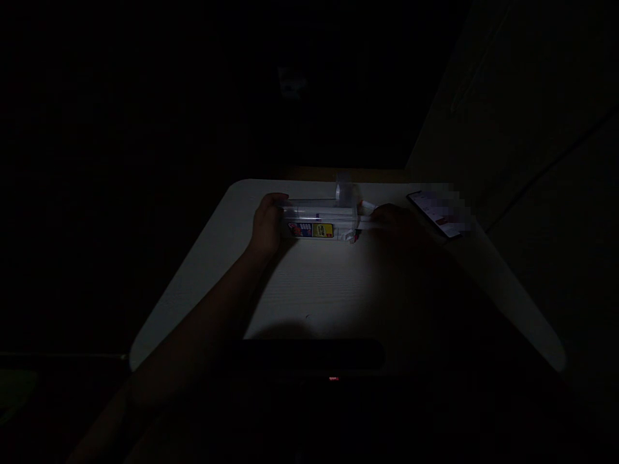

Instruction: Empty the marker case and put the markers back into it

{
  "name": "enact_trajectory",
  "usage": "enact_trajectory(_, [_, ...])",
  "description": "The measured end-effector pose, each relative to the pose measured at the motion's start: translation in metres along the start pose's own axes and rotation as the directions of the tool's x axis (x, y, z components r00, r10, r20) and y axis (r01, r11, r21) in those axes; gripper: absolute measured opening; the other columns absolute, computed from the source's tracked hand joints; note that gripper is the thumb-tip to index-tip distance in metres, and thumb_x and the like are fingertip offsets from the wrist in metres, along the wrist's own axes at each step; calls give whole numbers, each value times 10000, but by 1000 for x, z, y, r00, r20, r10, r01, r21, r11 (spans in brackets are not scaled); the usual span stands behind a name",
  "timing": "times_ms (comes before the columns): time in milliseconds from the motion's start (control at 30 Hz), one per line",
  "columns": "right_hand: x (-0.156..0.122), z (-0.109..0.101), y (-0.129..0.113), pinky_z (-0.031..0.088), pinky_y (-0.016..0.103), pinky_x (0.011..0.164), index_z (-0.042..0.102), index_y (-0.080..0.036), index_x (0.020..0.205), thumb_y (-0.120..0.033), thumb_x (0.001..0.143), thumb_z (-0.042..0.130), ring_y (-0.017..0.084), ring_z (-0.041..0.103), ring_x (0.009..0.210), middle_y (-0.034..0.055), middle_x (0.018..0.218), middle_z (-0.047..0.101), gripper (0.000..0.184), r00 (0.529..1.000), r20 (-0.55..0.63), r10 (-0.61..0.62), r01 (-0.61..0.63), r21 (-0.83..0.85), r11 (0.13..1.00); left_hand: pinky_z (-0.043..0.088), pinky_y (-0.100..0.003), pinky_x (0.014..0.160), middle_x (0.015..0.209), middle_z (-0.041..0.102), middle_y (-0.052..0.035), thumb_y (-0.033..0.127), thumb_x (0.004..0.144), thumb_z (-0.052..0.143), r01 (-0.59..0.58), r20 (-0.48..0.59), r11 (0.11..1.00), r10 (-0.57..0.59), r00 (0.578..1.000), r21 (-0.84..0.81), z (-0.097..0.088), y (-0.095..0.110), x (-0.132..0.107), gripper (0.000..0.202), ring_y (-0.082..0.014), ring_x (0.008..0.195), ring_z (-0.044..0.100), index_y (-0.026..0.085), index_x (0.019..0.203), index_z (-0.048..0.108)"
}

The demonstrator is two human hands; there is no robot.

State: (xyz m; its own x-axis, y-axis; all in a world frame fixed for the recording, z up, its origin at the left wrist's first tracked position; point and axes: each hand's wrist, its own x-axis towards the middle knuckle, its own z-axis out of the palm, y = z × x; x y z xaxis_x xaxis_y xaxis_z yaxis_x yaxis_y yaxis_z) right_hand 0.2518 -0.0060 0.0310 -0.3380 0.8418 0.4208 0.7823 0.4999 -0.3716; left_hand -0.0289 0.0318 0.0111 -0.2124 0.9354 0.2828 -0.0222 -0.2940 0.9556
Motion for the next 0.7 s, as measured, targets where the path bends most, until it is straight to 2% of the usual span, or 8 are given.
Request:
enact_trajectory(133, [0, 1, -7, 515, 488, 894, 654, -176, 1141, -269, 732, 721, 328, 670, 1031, 129, 1158, 704, 425, 999, -3, -38, 38, -68, 997, 434, -232, 471, 762, 592, -28, 282, 695, 532, 5, -3, 1000, -5, 1000, 2, 0, -1, 1, 192, -156, 636, 523, 226, 849, 632])
enact_trajectory(233, [0, 8, -11, 515, 495, 900, 642, -183, 1181, -266, 796, 660, 325, 662, 1051, 121, 1176, 698, 394, 994, 39, -102, 105, -84, 991, 432, -235, 459, 756, 592, -30, 290, 714, 534, 19, -18, 1000, -19, 1000, 5, -1, -3, 1, 187, -156, 625, 526, 226, 853, 641])
enact_trajectory(333, [-1, 10, -12, 523, 453, 908, 640, -199, 1180, -197, 795, 614, 291, 658, 1056, 96, 1177, 698, 386, 993, 74, -97, 103, -84, 991, 438, -233, 473, 768, 600, -30, 339, 757, 528, -32, -5, 999, 32, 999, 31, -4, -5, 2, 192, -153, 635, 541, 229, 858, 649])
enact_trajectory(500, [-5, 0, -13, 511, 404, 964, 569, -193, 1310, -139, 760, 600, 264, 630, 1130, 94, 1315, 635, 554, 988, 142, 56, -45, -80, 996, 432, -221, 477, 759, 603, -25, 351, 765, 552, -68, 21, 997, 67, 998, 26, -5, -7, 3, 180, -145, 639, 537, 239, 857, 658])
enact_trajectory(600, [-6, -10, -10, 467, 436, 1033, 520, -174, 1383, -157, 826, 552, 282, 577, 1231, 114, 1392, 578, 558, 956, 225, 190, -160, -142, 977, 428, -217, 480, 752, 608, -24, 316, 758, 551, -69, -8, 997, 69, 998, 18, -3, -5, 4, 150, -142, 646, 536, 234, 819, 662])
enact_trajectory(700, [-5, -17, -3, 451, 461, 1048, 510, -198, 1401, -202, 884, 520, 300, 550, 1269, 112, 1408, 564, 517, 915, 306, 262, -208, -198, 958, 421, -225, 491, 754, 613, -33, 245, 744, 543, -55, -50, 998, 56, 997, 28, 0, -3, 4, 141, -139, 647, 533, 211, 803, 667])
